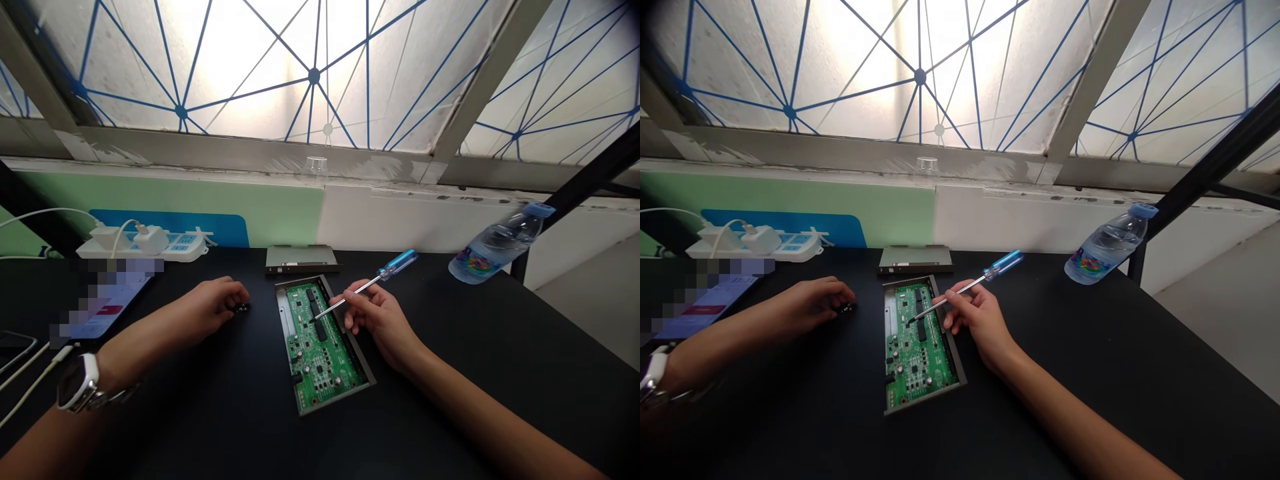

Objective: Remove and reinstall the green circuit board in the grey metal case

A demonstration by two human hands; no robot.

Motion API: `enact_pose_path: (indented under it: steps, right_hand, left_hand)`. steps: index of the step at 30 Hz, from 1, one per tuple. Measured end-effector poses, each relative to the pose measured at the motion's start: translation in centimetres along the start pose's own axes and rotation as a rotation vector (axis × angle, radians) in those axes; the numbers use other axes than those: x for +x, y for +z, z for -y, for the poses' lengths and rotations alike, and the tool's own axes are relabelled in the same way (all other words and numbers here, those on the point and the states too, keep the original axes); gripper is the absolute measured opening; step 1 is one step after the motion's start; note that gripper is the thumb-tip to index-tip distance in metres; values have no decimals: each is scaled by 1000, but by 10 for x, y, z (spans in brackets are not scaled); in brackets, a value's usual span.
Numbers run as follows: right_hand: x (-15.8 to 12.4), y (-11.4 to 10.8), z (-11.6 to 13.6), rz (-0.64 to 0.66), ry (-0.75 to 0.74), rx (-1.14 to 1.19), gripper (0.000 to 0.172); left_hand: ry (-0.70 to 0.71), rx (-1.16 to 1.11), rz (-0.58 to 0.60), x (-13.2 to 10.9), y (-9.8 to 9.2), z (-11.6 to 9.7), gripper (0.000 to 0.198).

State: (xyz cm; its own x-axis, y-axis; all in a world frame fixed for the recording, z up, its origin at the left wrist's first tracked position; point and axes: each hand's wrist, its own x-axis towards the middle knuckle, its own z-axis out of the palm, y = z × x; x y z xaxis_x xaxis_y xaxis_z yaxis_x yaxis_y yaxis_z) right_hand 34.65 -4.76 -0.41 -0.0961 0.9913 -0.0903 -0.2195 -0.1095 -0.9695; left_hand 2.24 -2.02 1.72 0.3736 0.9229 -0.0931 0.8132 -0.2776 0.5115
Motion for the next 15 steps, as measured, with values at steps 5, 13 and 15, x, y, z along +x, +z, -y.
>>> enact_pose_path:
  steps: [5, 13, 15]
  right_hand:
    - [0, 0, -1, -1, -10, -8, 38]
    - [0, 0, 0, -5, -3, -8, 37]
    - [0, 0, 0, -4, 0, -7, 37]
  left_hand:
    - [11, -62, 3, 4, -1, 1, 30]
    - [16, -73, 12, 6, -3, -2, 23]
    - [19, -91, 10, 5, -3, -2, 24]
